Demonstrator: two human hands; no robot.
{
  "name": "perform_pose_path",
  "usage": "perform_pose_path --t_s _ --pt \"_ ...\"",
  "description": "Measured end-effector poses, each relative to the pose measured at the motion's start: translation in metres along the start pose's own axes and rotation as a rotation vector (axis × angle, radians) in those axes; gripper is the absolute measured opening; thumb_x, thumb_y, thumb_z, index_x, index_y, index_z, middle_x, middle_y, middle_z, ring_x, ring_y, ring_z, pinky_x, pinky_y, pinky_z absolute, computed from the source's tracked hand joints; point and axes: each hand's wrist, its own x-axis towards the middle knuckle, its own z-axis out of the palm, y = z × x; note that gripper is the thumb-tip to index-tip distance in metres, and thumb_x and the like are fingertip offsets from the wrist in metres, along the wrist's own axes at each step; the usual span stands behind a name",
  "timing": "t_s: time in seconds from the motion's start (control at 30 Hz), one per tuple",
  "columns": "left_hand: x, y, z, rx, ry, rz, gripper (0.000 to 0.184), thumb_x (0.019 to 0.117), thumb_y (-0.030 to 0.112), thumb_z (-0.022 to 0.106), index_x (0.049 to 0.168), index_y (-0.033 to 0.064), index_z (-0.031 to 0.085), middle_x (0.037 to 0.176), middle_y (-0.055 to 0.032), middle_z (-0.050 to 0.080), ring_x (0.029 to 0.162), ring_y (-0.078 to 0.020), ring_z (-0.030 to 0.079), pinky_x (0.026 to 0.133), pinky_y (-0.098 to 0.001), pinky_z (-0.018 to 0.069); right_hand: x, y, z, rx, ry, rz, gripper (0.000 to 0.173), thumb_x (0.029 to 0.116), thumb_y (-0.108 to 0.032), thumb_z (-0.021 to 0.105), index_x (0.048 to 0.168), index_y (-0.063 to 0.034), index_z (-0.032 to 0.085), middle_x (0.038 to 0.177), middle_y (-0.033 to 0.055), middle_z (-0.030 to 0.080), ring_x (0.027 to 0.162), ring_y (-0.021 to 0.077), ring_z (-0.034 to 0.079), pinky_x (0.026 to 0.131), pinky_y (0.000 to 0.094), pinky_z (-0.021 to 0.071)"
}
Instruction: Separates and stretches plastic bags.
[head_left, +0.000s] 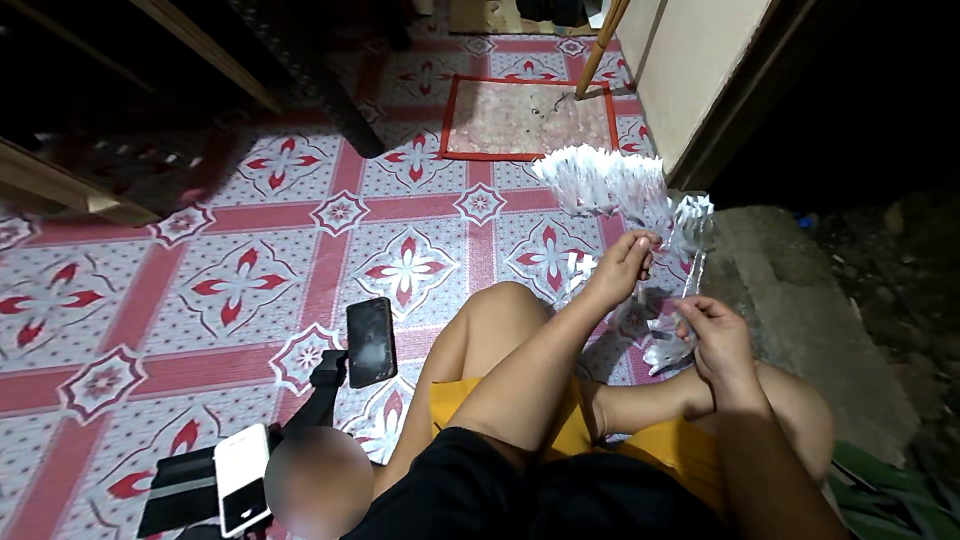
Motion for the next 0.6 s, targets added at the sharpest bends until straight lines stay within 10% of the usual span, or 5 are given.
perform_pose_path --t_s 0.3,0.5,0.6 --pt "-0.001 0.005 0.005 -0.16 -0.018 -0.025 0.023 0.1107 0.028 0.036 0.126 0.013 0.044 0.071 0.0047 0.046 0.053 -0.0048 0.043 0.049 -0.0214 0.0395 -0.002 -0.005 0.008 0.046 -0.036 -0.004 0.019 0.0978 -0.018 0.069 0.11 -0.0031 0.072 0.09 0.0102 0.069 0.064 0.0137 0.062 0.056 0.0294 0.0558" --pt "-0.001 0.011 -0.002 0.053 0.057 -0.063 0.027 0.1068 0.02 0.052 0.117 0.0024 0.07 0.117 -0.0086 0.067 0.103 -0.0139 0.064 0.092 -0.0356 0.0546 -0.003 0.0 0.009 0.042 -0.033 -0.003 0.018 0.0978 -0.017 0.069 0.11 -0.0028 0.072 0.092 0.011 0.07 0.066 0.0149 0.063 0.057 0.0306 0.0563" --pt "0.0 0.015 -0.002 0.064 0.127 -0.092 0.019 0.0994 0.015 0.067 0.112 0.0018 0.074 0.109 -0.0077 0.071 0.096 -0.013 0.068 0.091 -0.0342 0.0568 -0.004 0.0 0.008 0.042 -0.029 -0.003 0.018 0.0975 -0.016 0.069 0.109 -0.0028 0.072 0.091 0.0108 0.07 0.066 0.0153 0.063 0.059 0.0315 0.057"
